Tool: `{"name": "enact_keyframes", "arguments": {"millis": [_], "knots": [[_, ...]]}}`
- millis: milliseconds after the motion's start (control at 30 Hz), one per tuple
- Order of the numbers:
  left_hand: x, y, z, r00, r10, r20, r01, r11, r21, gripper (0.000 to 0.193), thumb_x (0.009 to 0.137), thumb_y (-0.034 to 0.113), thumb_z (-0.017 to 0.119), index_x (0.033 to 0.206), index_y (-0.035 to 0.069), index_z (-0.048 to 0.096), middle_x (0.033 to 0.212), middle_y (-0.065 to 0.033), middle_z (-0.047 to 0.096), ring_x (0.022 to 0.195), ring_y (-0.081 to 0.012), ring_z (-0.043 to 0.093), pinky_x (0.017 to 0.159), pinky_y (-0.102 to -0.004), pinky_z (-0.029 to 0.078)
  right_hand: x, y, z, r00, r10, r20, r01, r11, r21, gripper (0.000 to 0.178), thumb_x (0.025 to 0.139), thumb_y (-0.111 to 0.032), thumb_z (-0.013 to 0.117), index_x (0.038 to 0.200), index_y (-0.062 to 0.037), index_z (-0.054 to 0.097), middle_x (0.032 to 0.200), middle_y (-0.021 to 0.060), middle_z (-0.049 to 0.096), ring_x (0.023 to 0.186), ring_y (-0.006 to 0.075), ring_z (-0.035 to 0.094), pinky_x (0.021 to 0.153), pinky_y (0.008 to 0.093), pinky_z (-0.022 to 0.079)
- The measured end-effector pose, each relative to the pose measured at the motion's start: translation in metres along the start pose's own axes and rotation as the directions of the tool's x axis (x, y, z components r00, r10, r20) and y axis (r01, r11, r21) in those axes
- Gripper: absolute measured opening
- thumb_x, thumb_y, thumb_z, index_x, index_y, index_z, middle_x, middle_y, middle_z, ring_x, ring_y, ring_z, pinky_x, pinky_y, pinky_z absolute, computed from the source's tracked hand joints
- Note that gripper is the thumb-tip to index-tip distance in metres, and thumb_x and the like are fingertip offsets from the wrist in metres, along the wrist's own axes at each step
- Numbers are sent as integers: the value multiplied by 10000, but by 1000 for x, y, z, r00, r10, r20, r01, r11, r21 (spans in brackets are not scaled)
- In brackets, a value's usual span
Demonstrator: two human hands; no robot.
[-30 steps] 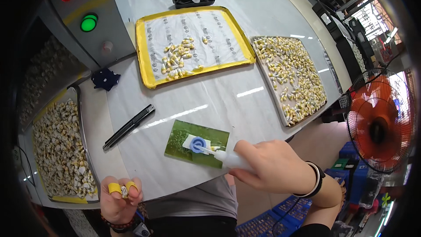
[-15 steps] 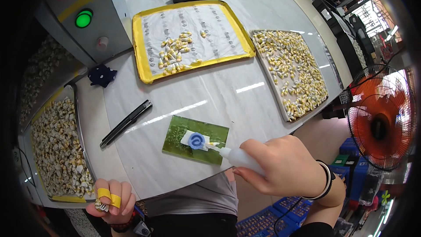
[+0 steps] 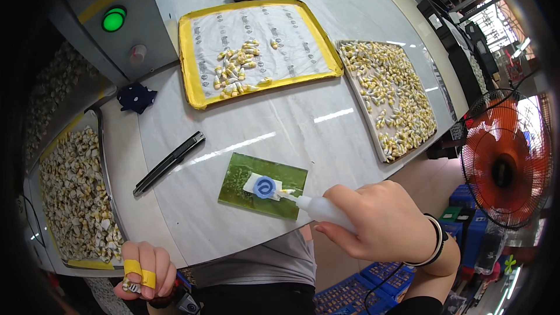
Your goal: The person repeatedly picks up small white and yellow plastic components from a tray, applies a small amount of blue adhesive from a tube, and joins the pieces together by hand. The assembled units are placed into a yellow tray on the table.
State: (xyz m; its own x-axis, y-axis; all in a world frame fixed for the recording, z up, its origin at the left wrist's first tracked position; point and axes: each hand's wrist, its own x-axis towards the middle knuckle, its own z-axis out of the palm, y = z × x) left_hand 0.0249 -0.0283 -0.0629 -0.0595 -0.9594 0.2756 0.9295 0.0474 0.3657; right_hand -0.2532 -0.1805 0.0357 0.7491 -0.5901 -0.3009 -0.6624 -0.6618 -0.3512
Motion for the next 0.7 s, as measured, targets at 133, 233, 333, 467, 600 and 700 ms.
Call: {"name": "enact_keyframes", "arguments": {"millis": [133, 233, 333, 467, 600, 700], "knots": [[0, -1, -1, 1000, -1, -4, 1, 1000, 4, 240, 833, 199, 700, 896, 26, 546, 757, -112, 613, 687, -175, 534, 581, -263, 507, -2, -1, 2, 999, 33, -2, -33, 999, 4, 288, 782, -288, 675, 874, -42, 557, 517, 122, 540, 476, 313, 567, 442, 392, 421], [0, 1, 0, 1000, -10, -16, 10, 1000, 26, 243, 833, 200, 701, 896, 25, 544, 756, -112, 615, 686, -174, 534, 576, -260, 507, -2, -2, 2, 999, 45, -2, -45, 999, 2, 285, 780, -289, 678, 870, -45, 561, 519, 124, 541, 476, 316, 566, 442, 394, 420], [-1, 2, 0, 1000, -5, -18, 6, 1000, 16, 246, 833, 202, 701, 898, 25, 543, 757, -112, 615, 685, -173, 533, 575, -259, 506, -1, 0, 2, 999, 51, 8, -51, 998, 23, 271, 769, -265, 687, 874, -48, 563, 539, 130, 552, 491, 320, 571, 449, 392, 424], [-2, 1, -2, 1000, 7, -1, -7, 1000, 24, 253, 831, 206, 703, 899, 23, 542, 756, -112, 614, 682, -173, 532, 575, -261, 506, 3, 9, 6, 995, 7, -95, 11, 982, 190, 242, 755, -190, 702, 903, -46, 576, 585, 130, 567, 507, 303, 581, 475, 354, 446], [-1, 2, -4, 1000, -16, 13, 15, 999, 35, 256, 829, 206, 706, 898, 23, 540, 755, -113, 616, 682, -174, 533, 571, -264, 505, 20, 23, -1, 979, 90, -183, 14, 864, 504, 256, 773, -132, 693, 973, -7, 594, 705, 90, 624, 635, 196, 628, 598, 286, 476], [-1, 1, -3, 999, -16, 35, 15, 1000, 12, 255, 820, 191, 715, 902, 15, 549, 761, -127, 625, 698, -181, 544, 563, -271, 504, 48, 52, -6, 910, 193, -367, 136, 697, 704, 269, 811, -127, 663, 1029, 19, 604, 817, 57, 651, 779, 121, 617, 694, 252, 470]]}}
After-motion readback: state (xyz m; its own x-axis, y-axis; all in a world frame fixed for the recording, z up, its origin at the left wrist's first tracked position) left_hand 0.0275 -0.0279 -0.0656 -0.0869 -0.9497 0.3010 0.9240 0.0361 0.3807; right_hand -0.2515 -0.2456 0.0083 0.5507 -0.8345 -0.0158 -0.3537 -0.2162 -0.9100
